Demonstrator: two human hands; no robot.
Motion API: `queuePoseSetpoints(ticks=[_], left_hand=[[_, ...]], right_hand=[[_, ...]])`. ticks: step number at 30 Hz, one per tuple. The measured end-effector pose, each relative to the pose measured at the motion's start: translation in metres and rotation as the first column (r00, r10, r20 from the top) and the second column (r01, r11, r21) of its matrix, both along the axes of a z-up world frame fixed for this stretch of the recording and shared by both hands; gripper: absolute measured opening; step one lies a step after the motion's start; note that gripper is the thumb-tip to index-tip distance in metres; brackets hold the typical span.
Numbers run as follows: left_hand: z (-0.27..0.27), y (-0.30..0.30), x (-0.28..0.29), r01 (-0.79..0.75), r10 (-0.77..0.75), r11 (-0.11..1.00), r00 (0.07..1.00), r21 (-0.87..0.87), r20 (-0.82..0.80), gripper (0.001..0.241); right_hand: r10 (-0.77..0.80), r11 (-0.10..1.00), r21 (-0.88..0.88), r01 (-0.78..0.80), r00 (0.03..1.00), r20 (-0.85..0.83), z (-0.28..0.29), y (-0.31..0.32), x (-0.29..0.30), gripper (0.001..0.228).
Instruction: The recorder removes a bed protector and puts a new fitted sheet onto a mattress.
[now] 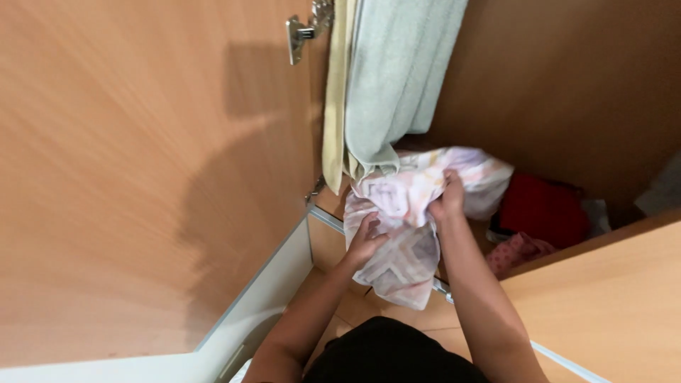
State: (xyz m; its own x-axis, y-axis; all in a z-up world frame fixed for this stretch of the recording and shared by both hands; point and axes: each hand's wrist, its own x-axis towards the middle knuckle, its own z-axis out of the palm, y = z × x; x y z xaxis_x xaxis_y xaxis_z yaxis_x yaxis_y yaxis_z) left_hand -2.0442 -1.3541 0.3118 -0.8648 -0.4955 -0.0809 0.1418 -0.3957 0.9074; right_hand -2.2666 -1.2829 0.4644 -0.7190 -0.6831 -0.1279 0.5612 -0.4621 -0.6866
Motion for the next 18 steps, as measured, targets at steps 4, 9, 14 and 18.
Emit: queuePoseSetpoints(ticks=[4,9,14,18], left_hand=[[-0.002,0.006,-0.009,0.018,0.004,0.963,0.997,-0.271,0.081,0.101],[0.022,0.020,0.010,0.015,0.234,0.603,0.953,-0.798,0.195,0.114],[0.046,0.002,0.025,0.162,0.266,0.792,0.777,-0.589,0.570,0.130],[0.007,-0.010,0.001,0.344,0.246,0.658,0.742,-0.669,0.624,0.059]], right_hand=[[-0.081,0.996,-0.041,0.080,0.996,-0.021,0.084,0.010,0.055,0.042],[-0.193,0.957,-0.262,0.123,0.946,-0.262,0.063,0.044,0.029,0.033],[-0.342,0.919,-0.254,0.301,0.930,-0.138,0.116,0.055,0.068,0.032],[-0.445,0.875,-0.290,0.388,0.879,-0.168,0.133,0.064,0.066,0.027]])
